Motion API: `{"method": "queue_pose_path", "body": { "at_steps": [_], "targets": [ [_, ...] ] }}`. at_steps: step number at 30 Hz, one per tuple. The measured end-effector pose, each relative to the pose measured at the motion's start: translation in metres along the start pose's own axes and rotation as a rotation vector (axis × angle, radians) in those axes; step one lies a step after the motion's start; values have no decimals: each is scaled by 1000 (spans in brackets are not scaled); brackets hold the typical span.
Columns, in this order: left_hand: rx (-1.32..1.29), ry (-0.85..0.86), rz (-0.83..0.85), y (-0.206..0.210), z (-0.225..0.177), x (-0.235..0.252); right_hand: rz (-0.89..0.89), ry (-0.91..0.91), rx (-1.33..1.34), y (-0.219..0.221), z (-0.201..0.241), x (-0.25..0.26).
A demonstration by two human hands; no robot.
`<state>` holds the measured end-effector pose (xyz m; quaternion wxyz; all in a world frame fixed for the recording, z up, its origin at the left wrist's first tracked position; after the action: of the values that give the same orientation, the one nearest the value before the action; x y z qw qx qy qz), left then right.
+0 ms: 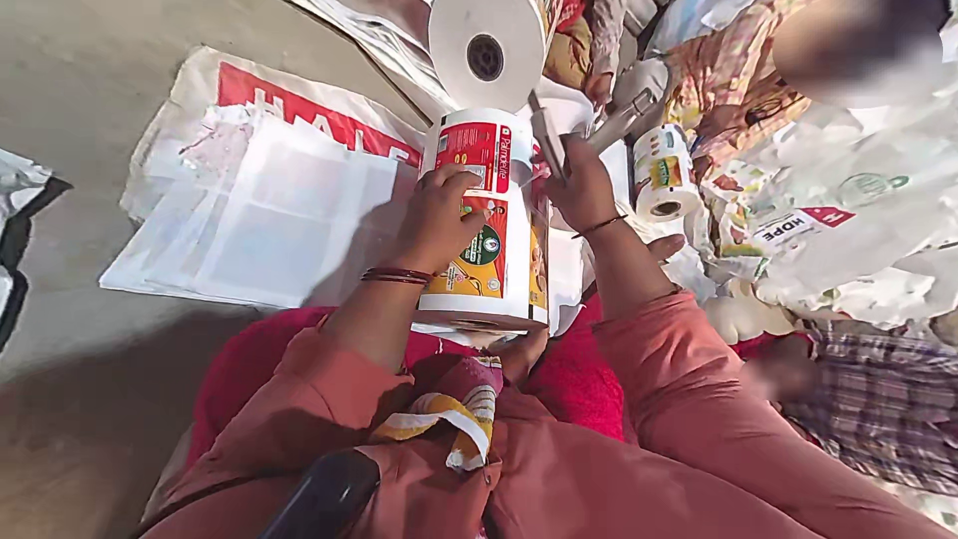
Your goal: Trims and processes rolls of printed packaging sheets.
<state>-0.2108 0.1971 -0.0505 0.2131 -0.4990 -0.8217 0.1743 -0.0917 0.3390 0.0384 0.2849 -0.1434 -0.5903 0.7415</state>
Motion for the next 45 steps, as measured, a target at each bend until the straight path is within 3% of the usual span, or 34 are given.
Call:
{"method": "queue_pose_path", "body": {
  "at_steps": [7, 14, 19, 25, 29, 31, 32, 33, 34, 36, 37, 38, 39, 41, 43, 45],
  "targets": [
    [23, 29, -25, 1, 2, 2, 75, -96, -158, 1, 18, 3],
    [32, 22, -8, 2, -1, 2, 137, -63, 84, -20, -23, -13],
    [113, 175, 66, 10, -24, -7, -23, 23, 191, -60, -59, -26],
    [220, 264, 192, 33, -42, -18, -137, 234, 449, -62, -147, -56],
    [218, 317, 221, 34, -50, -23, -220, 373, 350, -57, -211, -92],
    [224, 334, 238, 36, -52, -25, -288, 381, 178, -57, -227, -116],
    [222, 337, 238, 36, -52, -25, -277, 447, 37, -60, -220, -127],
    [210, 345, 233, 34, -53, -25, -26, 705, -37, -60, -203, -132],
    [199, 351, 229, 33, -54, -25, 115, 902, -70, -57, -193, -142],
    [189, 357, 212, 31, -55, -22, 114, 1031, -84, -45, -202, -157],
    [197, 357, 196, 30, -55, -21, -38, 960, -60, -36, -220, -162],
    [210, 354, 184, 30, -54, -20, -304, 816, -13, -22, -240, -168],
    [221, 348, 179, 31, -54, -20, -384, 766, 126, -5, -248, -170],
    [261, 325, 177, 33, -57, -20, -282, 773, 540, 40, -221, -166],
    [320, 267, 181, 33, -61, -20, -57, 819, 903, 99, -180, -166],
    [361, 197, 141, 30, -65, -22, 41, 924, 1045, 150, -164, -181]
  ]
}}
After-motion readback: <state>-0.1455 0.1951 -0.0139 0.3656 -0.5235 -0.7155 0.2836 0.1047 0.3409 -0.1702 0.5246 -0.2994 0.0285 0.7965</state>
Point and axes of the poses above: each hand's wrist, its own x-axis towards the middle knuckle, its own y-axis out of the palm, z = x × y, the point moved 9 cm from there along x, towards the middle knuckle, and after that the axes turned 1 degree about -x, right-handed, at the moved point
